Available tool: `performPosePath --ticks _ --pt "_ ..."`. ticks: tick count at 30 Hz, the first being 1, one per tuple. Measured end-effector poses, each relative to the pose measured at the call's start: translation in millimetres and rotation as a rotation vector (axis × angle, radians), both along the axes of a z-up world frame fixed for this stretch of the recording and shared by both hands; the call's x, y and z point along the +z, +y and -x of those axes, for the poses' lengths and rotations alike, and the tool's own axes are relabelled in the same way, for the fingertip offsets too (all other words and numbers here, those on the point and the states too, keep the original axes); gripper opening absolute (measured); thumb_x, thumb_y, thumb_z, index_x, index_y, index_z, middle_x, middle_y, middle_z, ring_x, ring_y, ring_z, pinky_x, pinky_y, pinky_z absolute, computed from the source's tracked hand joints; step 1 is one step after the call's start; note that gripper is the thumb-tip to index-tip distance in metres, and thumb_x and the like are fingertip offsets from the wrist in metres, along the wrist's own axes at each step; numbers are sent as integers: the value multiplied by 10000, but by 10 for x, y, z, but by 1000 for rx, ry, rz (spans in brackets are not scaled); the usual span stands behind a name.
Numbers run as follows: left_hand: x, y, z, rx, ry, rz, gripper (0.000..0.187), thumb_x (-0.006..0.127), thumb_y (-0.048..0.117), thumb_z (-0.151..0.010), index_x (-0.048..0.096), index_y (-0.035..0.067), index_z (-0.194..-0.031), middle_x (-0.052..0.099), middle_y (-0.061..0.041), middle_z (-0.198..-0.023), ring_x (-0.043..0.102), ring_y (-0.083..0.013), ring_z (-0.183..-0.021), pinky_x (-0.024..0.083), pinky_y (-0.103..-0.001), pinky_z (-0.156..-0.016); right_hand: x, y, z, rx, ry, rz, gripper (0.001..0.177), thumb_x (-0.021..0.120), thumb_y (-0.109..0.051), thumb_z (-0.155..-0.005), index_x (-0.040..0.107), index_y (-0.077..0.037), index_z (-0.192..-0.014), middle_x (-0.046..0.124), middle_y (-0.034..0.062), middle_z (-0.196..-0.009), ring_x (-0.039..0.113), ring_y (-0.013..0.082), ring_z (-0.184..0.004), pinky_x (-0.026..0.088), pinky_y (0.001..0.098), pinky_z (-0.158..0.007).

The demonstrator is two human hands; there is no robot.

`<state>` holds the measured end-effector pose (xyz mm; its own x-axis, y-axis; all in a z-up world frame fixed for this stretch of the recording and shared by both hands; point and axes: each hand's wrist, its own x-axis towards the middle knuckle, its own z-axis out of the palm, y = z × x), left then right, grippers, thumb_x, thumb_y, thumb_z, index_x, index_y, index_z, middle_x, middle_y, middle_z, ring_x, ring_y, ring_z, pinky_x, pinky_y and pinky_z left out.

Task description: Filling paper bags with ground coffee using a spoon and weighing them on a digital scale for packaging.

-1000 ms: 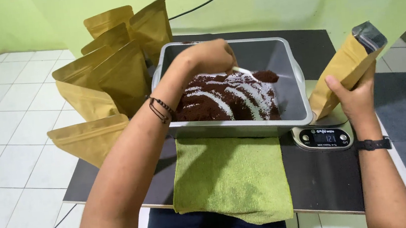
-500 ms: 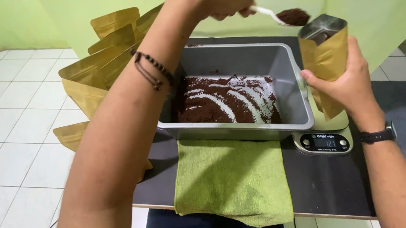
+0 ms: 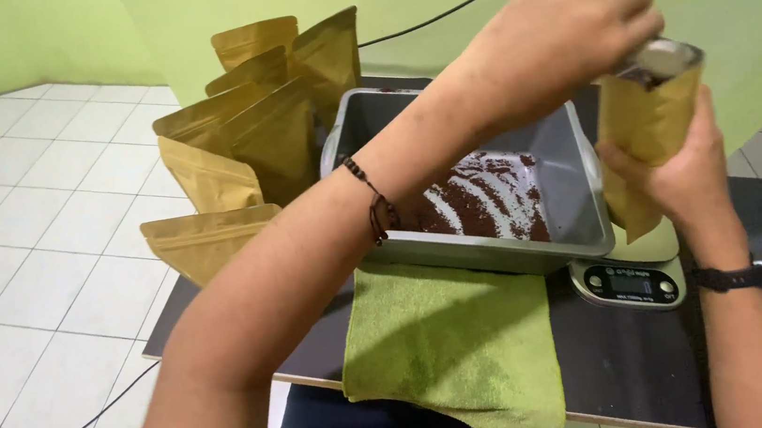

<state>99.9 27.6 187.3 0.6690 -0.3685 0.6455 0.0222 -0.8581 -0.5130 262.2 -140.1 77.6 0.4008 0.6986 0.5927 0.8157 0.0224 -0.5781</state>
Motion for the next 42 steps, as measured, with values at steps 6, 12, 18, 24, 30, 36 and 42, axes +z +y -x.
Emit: performPosePath --ticks 6,12,18,24,30,36,42 --pt "-240 83 188 -122 -359 979 98 520 98 -929 616 101 -951 760 -65 -908 708 -244 -828 545 -386 -717 -398 -4 -423 13 87 -191 629 798 -90 -958 408 62 -1427 555 283 -1378 577 355 -1207 494 450 -1012" --pt "-962 316 79 424 16 1302 238 501 34 -924 723 89 -986 780 -77 -922 727 -235 -834 599 -399 -747 -966 -53 -1005 17 81 -436 632 706 115 -1100 234 38 -1514 384 340 -1525 446 439 -1399 373 520 -1188" --pt "-1676 683 -263 775 481 1009 213 525 -24 -875 660 125 -947 733 -70 -927 645 -303 -950 475 -473 -886 -1216 -94 -1102 -21 109 -466 703 708 101 -1044 230 -24 -1544 400 296 -1523 464 406 -1375 389 505 -1184" --pt "-1914 850 -565 712 678 999 261 537 -129 -892 681 47 -1021 728 -64 -905 695 -193 -729 639 -341 -640 -1115 -145 -914 -142 54 -393 746 748 -10 -1016 219 -3 -1542 381 273 -1504 421 407 -1402 359 520 -1192" --pt "-1871 529 -424 350 964 1043 351 516 -106 -949 771 120 -1034 759 -69 -1140 728 -155 -879 653 -255 -688 -1592 -206 -1327 -278 82 -266 998 872 -171 -1051 48 -21 -1594 221 273 -1673 261 379 -1579 210 485 -1310" --pt "-1915 397 -354 172 1163 940 339 531 32 -861 767 171 -1061 778 -14 -1042 705 -187 -938 564 -353 -821 -1383 -233 -1087 -171 112 -287 914 831 -77 -1059 88 -98 -1591 335 251 -1553 387 388 -1460 352 523 -1259" --pt "-1636 489 -206 211 1290 1264 289 416 -83 -896 665 53 -951 730 -44 -1046 478 -59 -616 358 -170 -459 -1313 -218 -991 -205 83 -292 884 852 -113 -1029 154 -42 -1567 335 248 -1547 368 379 -1459 323 507 -1237"
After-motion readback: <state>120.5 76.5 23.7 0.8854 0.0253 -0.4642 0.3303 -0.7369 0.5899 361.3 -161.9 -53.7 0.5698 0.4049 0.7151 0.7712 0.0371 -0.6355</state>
